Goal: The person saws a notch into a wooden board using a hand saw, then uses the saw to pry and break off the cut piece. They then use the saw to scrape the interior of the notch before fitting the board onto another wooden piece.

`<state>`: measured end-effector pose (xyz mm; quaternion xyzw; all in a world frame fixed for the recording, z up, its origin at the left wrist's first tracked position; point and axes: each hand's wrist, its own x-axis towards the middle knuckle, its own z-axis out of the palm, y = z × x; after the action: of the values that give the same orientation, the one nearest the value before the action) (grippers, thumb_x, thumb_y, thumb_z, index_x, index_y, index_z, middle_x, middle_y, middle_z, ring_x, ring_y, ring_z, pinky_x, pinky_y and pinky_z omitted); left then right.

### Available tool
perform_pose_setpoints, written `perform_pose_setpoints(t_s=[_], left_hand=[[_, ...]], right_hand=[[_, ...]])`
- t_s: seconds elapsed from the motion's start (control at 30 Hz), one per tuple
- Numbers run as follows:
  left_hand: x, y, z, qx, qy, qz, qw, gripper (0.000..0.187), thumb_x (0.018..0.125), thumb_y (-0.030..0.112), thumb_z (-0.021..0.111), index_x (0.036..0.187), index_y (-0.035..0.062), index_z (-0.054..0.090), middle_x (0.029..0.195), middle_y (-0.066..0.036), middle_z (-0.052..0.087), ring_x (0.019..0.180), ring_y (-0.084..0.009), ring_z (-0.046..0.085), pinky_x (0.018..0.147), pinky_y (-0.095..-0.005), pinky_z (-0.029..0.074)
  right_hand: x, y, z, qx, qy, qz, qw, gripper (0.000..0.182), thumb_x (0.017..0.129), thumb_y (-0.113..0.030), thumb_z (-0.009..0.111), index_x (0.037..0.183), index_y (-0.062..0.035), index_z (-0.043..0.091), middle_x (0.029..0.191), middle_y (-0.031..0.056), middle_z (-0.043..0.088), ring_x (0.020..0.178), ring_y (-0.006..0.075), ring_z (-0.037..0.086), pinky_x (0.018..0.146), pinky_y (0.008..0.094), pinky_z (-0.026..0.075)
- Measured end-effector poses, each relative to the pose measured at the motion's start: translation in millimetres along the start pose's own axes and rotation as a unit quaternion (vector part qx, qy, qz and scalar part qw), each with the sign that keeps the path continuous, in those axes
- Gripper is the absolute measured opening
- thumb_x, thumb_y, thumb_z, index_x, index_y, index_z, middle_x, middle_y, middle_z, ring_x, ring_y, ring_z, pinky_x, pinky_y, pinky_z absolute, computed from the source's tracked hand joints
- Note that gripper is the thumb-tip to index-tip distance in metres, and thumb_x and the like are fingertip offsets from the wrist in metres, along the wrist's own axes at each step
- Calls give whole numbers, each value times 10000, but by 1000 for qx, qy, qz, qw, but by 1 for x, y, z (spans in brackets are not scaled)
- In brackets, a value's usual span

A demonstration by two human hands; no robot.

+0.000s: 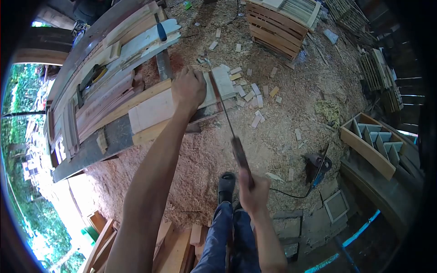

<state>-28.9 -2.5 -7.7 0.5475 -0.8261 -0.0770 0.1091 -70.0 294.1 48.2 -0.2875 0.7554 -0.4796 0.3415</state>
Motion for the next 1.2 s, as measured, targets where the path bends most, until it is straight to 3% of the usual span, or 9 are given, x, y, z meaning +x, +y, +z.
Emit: perform_pose_setpoints(t_s=[0.13,0.23,0.53,0.6,0.87,0.93,1.0,1.17,1.2], left_hand=[[0,2,-3,-5,-28,-8,1000,413,947,265,355,952,-29,644,1036,-198,619,1058,-357,567,935,-454,424],[1,1,2,12,14,3,1000,386,960,246,344,908,3,639,1013,-197,620,1002,-362,576,910,-446,439],[-1,3,0,-3,5,-11,1000,377,965,241,342,939,1,632,1024,-194,614,1011,-356,573,907,-453,436],[-2,4,0,0,5,-10,1000,372,962,237,344,933,0,630,1018,-193,615,1011,-357,573,902,-455,439],[0,-7,7,12,12,28,999,363,954,229,350,907,-1,626,988,-199,617,1002,-364,574,884,-459,449],[1,-3,3,7,4,9,1000,404,946,261,368,908,-13,663,999,-196,639,1003,-351,589,913,-437,440],[-1,-2,1,2,5,6,1000,406,946,259,367,908,-17,662,996,-197,637,1003,-352,588,915,-438,438],[-3,-3,-1,1,0,18,1000,410,945,253,364,906,-27,661,1006,-199,624,1014,-349,580,922,-440,434],[-4,-1,-1,-1,-5,11,1000,409,944,251,365,905,-29,660,1016,-199,620,1021,-350,576,924,-441,431]], right_hand=[[-37,14,-13,22,-2,45,999,531,952,-313,564,529,-5,475,433,25,364,414,74,381,406,319,265],[-31,9,-13,-36,3,-1,999,508,949,-287,567,542,6,488,430,24,364,412,65,393,405,313,267],[48,-17,39,10,30,-16,999,602,946,-381,569,514,32,493,418,32,360,407,64,400,399,337,269],[64,-44,32,-40,-16,25,999,517,948,-350,553,617,39,632,456,154,513,397,258,570,435,384,401],[111,-66,38,-22,-41,31,998,588,967,-403,487,665,82,628,487,211,539,472,338,616,482,417,451],[75,-63,25,-57,-35,41,997,592,970,-395,491,613,67,590,461,187,515,429,308,593,456,407,427],[32,-37,11,16,-32,36,999,631,961,-438,515,540,31,492,434,35,365,438,83,402,417,335,299],[-34,10,-8,1,-10,41,999,540,951,-338,566,549,13,483,432,18,345,431,53,368,409,312,264],[-35,11,-8,-9,-11,37,999,494,938,-298,586,561,14,516,442,92,397,394,154,437,408,339,308]])
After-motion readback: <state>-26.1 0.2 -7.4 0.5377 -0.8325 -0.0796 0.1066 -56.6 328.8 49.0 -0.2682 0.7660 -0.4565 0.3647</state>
